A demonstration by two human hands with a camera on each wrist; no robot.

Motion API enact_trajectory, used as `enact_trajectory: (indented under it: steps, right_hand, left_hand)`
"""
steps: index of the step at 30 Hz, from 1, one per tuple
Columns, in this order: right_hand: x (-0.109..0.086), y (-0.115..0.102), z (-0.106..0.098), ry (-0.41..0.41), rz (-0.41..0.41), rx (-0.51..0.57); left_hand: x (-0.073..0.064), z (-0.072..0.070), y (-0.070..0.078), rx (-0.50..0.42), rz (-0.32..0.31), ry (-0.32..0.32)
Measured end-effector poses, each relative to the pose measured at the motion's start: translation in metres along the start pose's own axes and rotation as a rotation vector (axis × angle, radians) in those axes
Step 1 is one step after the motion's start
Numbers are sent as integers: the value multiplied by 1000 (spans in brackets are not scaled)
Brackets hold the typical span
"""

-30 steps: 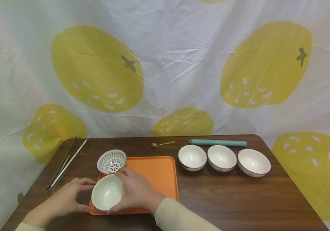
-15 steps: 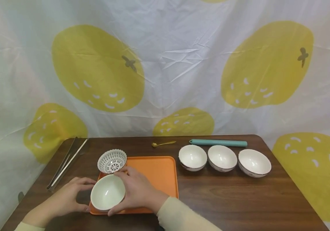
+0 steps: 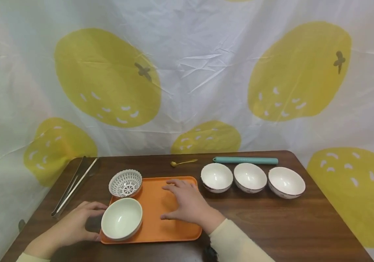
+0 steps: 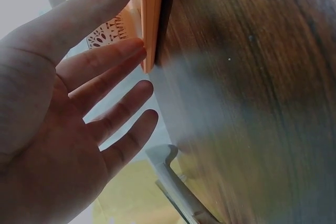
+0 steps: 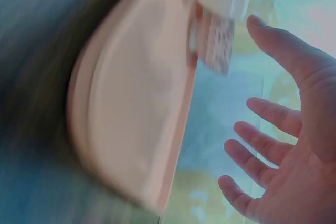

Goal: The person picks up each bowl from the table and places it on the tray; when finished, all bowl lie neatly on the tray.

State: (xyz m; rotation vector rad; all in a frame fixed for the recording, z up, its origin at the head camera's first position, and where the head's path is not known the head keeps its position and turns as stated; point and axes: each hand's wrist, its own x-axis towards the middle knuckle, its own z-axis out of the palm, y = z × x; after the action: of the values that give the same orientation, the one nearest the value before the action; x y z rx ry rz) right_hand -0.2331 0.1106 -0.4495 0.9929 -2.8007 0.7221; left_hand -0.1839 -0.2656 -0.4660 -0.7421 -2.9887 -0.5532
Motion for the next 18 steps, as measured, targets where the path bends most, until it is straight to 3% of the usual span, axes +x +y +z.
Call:
enact_trajectory:
  steps: [10, 18]
  right_hand:
    - [-28, 65, -40, 140, 68, -128]
    - [-45, 109, -70, 126, 161, -184]
  left_hand:
    - [0, 3, -2, 21, 21, 36]
    - [2, 2, -2, 21, 24, 23]
